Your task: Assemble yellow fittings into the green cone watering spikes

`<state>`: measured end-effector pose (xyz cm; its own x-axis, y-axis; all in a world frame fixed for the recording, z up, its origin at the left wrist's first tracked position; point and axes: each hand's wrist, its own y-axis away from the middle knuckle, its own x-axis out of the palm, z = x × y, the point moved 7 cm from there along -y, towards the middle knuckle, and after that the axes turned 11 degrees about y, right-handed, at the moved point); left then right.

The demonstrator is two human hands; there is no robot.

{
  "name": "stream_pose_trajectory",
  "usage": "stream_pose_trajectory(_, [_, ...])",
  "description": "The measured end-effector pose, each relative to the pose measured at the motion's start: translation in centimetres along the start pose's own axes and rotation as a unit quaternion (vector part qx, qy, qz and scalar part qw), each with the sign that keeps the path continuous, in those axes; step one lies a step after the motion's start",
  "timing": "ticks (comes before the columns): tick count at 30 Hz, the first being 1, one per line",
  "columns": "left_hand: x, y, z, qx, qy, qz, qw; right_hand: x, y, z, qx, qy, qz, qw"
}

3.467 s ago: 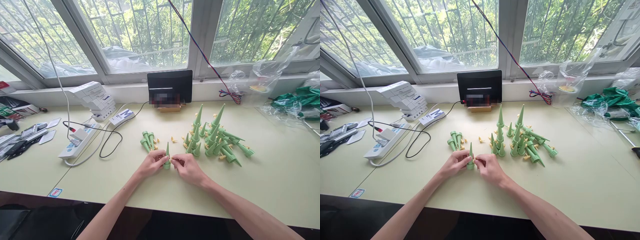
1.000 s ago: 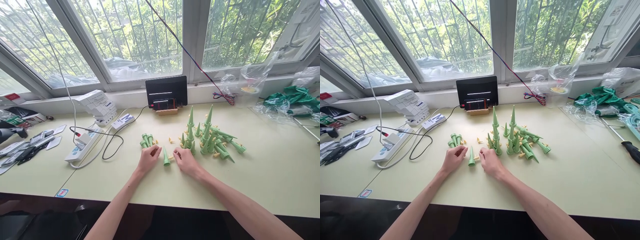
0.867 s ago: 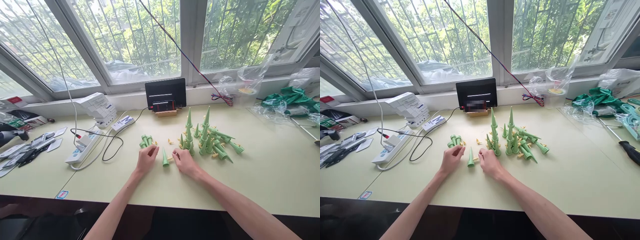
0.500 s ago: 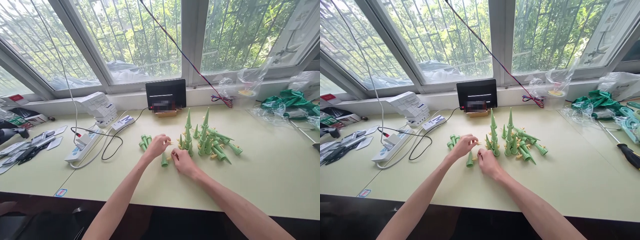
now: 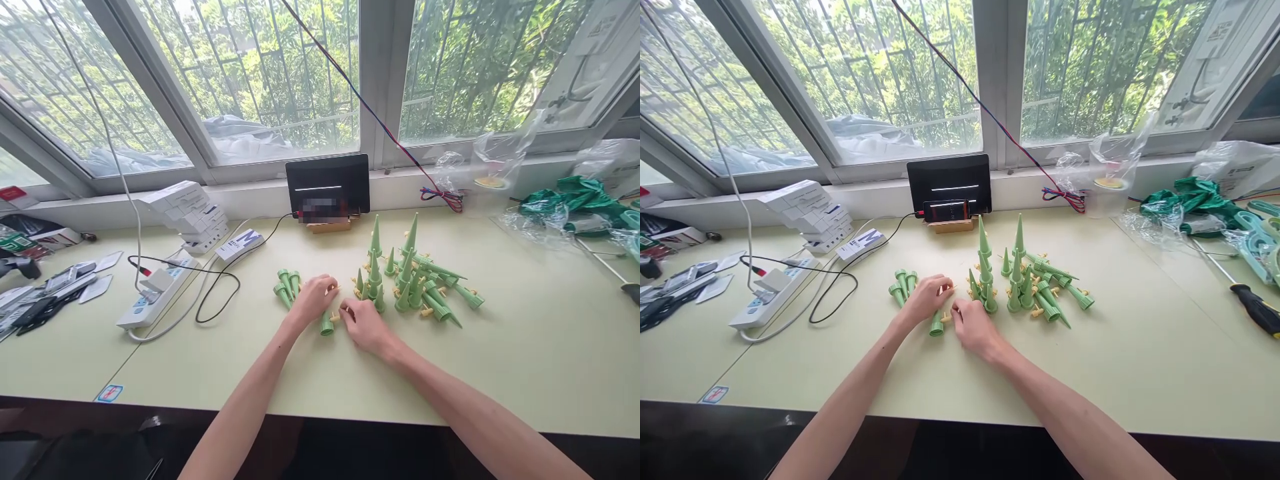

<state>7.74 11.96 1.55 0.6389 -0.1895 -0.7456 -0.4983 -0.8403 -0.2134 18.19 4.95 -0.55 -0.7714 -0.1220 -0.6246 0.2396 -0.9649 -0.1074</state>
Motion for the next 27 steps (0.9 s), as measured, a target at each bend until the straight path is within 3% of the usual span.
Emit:
stream_pose_trajectory(5, [-0.4,0.2,0.0,0.01,0.015,-0.027,0.999,0.1,0.0,-0.1,0.001,-0.015,0.002,1.0])
stream_pose_trajectory(12, [-1.9,0.8,0.1,-0.02,0.133,-0.079,0.988,0.0,0.1,0.0,0.0,-0.024,0.004,1.0])
stream_pose_trajectory(20, [-3.6,3.9,1.7,-0.048,0.253,-0.125,0.958,0.1,0.0,-0.3,-0.017,0.012,-0.037,0.999])
stream_pose_trajectory(27, [-2.9,4.6,0.9,-0.081,0.392,-0.083,0.912,-0.6,0.4,0.8,-0.049,0.019,-0.08,0.995])
